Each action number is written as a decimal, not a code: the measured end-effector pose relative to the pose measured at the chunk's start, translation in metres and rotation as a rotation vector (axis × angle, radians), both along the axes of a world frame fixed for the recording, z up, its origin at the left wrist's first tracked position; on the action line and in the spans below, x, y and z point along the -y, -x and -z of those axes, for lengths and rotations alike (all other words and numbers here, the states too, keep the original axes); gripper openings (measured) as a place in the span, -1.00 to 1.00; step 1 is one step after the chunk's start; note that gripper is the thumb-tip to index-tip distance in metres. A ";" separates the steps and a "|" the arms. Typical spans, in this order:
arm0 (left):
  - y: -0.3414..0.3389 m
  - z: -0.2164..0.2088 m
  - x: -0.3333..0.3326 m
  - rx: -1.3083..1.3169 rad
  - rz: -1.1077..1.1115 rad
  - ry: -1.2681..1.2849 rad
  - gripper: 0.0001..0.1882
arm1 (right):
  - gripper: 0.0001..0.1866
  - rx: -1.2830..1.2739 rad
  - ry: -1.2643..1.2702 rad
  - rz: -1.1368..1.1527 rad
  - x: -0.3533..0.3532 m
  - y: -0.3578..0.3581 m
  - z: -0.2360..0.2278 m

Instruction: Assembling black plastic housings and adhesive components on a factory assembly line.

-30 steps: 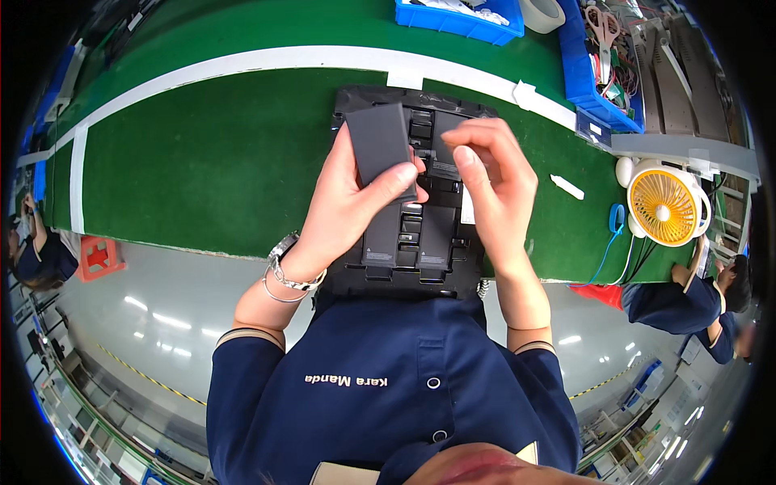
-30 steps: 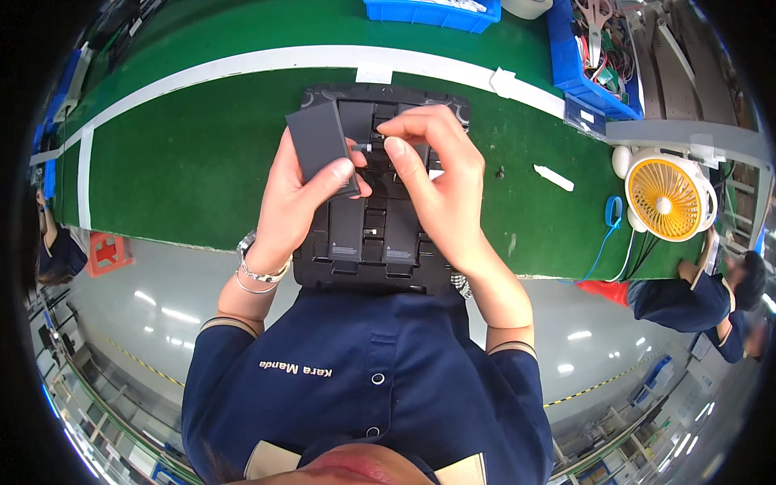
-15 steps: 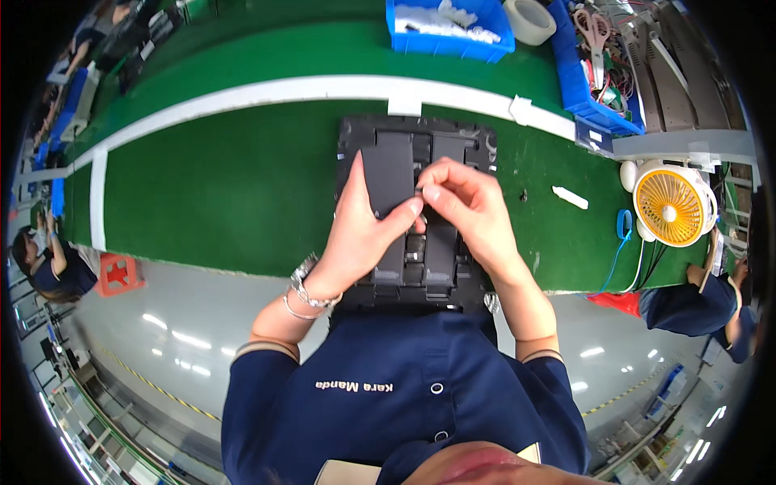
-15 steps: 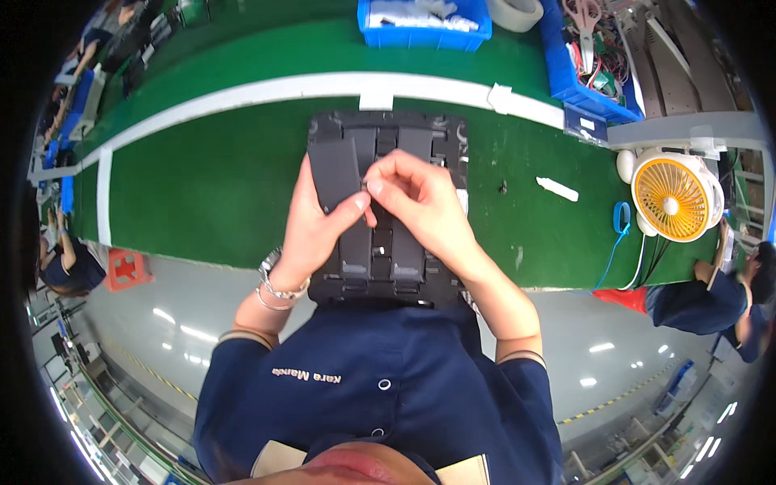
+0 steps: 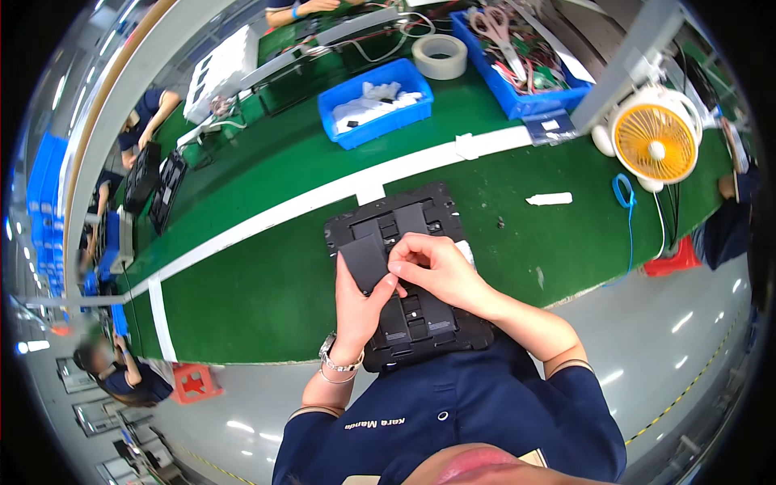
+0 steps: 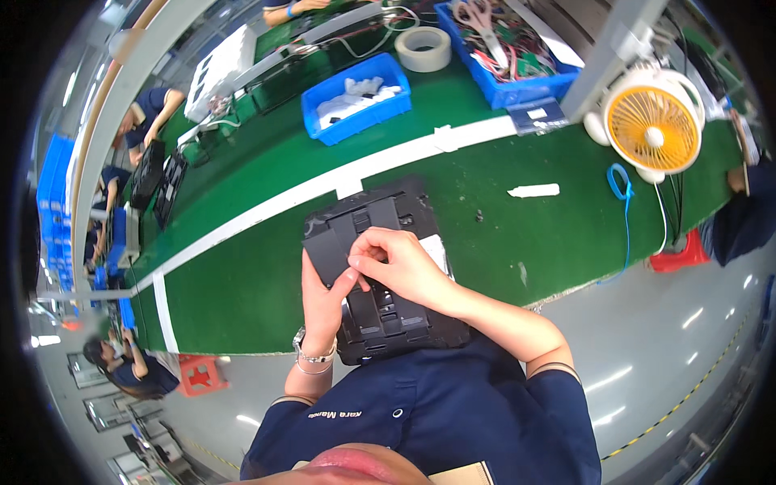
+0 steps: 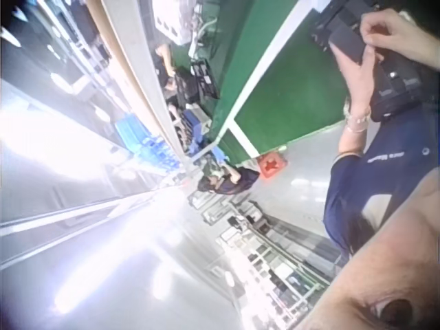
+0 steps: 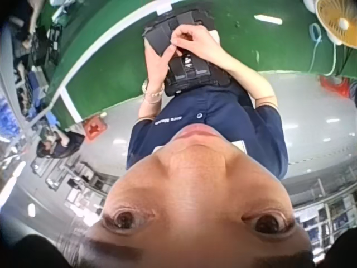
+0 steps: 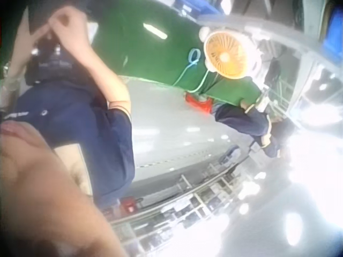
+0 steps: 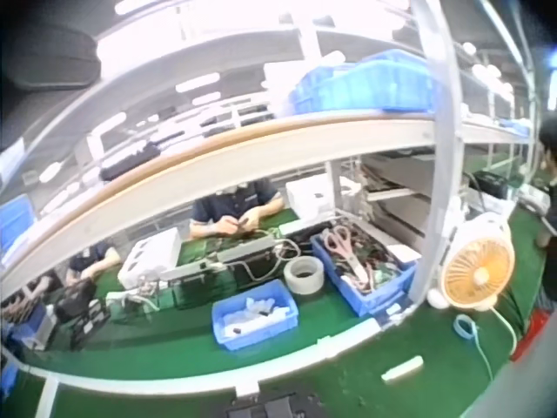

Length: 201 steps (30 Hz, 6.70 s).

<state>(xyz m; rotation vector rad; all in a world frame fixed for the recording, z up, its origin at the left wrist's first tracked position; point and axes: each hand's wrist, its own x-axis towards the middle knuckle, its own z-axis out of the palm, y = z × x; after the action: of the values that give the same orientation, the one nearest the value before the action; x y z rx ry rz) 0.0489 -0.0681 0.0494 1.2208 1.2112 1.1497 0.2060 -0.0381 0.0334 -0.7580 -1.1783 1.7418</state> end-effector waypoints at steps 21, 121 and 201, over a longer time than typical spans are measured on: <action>0.000 0.007 -0.017 0.036 -0.116 0.154 -0.71 | -0.85 0.451 -0.269 0.561 0.024 -0.089 0.036; 0.017 0.038 0.059 0.317 -0.021 0.209 -0.34 | -0.22 -0.452 0.314 0.136 0.113 -0.133 0.028; -0.682 -0.087 0.010 0.362 -0.316 0.794 -0.47 | -0.64 -0.617 0.143 1.447 -0.247 -1.074 -0.074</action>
<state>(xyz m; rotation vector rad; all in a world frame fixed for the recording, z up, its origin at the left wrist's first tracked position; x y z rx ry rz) 0.7310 -0.0781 0.1361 0.2211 1.4020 0.9046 1.2801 0.2086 0.1076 -0.7450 0.0649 0.6749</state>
